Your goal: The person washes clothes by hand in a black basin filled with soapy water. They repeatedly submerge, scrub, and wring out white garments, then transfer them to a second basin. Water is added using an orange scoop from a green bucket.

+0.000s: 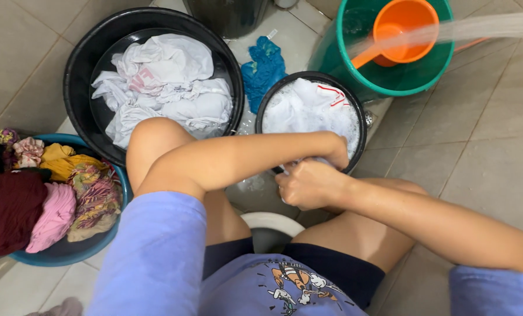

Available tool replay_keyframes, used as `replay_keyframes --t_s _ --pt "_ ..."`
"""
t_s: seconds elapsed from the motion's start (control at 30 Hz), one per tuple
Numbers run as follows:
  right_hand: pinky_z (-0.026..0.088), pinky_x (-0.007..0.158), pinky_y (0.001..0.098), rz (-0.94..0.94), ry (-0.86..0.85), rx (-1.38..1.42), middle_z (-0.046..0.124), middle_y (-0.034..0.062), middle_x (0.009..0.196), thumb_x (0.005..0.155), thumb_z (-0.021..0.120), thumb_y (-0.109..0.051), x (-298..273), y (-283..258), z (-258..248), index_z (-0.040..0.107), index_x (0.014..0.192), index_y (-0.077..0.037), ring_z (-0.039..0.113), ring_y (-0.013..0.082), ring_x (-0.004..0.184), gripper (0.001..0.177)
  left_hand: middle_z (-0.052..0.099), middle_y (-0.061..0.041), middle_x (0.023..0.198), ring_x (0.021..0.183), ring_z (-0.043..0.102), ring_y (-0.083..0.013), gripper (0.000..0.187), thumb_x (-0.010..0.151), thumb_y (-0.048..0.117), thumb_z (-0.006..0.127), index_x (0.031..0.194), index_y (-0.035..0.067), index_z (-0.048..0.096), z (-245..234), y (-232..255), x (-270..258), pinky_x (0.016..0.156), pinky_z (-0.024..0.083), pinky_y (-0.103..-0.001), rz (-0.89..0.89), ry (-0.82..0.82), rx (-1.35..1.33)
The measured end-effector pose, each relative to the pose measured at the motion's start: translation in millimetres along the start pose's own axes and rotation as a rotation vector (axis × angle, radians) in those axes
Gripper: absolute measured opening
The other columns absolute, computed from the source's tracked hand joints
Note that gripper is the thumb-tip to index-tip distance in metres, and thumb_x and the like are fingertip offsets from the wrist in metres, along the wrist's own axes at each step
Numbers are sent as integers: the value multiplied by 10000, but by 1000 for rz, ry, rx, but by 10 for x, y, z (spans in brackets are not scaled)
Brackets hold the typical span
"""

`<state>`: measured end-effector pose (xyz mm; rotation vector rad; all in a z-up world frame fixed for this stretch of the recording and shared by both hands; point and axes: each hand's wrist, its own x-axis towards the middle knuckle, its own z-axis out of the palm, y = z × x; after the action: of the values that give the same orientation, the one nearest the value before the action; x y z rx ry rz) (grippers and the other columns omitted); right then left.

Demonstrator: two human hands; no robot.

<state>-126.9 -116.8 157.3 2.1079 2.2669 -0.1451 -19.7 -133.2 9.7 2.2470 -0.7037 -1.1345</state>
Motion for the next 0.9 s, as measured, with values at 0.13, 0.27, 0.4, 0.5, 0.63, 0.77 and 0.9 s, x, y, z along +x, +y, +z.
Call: replay_keyframes --t_s 0.13,0.27,0.4,0.5,0.63,0.77,0.9 --pt "546 527 406 -40 -28 30 642 76 727 667 695 -245 91 63 128 665 616 -83 683 289 757 172 664 -363 1215 1068 715 -386 865 725 233 739 1406 -183 405 21 -244 45 873 581 -486 -59 107 -11" --pt "545 587 428 60 318 -43 671 84 791 624 758 -284 95 421 23 656 685 -89 659 286 750 229 717 -284 1179 1021 724 -325 796 709 501 742 1224 -101 673 -528 -859 -487 868 588 -435 -27 318 -445" --pt "521 827 396 580 740 97 672 146 1012 943 713 -130 18 786 -85 664 923 -9 644 308 948 132 601 -151 1263 1091 597 -323 872 876 781 512 1357 58 588 -1215 -1484 -1552 818 549 -676 258 463 -995" --pt "508 949 341 1010 927 510 678 140 1091 1185 628 -270 209 1265 -142 652 1163 6 621 247 972 278 486 -26 1398 1198 432 -236 764 956 731 500 1473 168 490 -1428 -1913 -2243 841 497 -604 294 905 -1020" --pt "469 876 380 751 908 278 616 213 1194 1137 609 -202 700 1551 -293 669 1060 93 598 287 1056 311 665 -115 1211 1132 622 -224 576 1073 593 527 1363 97 576 -1303 -2354 -2881 1090 513 -354 390 1237 -577" --pt "462 827 368 703 1048 377 561 205 1236 1130 666 -227 1232 1726 -343 685 949 87 583 272 1015 363 579 -148 1383 1345 544 -250 486 1077 319 741 1388 69 463 -1037 -2674 -3476 1173 463 -361 571 1399 -406" --pt "506 953 360 639 957 301 629 127 1202 1189 717 -199 1675 1952 -145 695 916 89 630 234 1115 398 546 -242 1344 1316 483 -350 764 885 199 935 1402 7 407 -793 -2784 -4025 1090 391 -443 580 1512 11"
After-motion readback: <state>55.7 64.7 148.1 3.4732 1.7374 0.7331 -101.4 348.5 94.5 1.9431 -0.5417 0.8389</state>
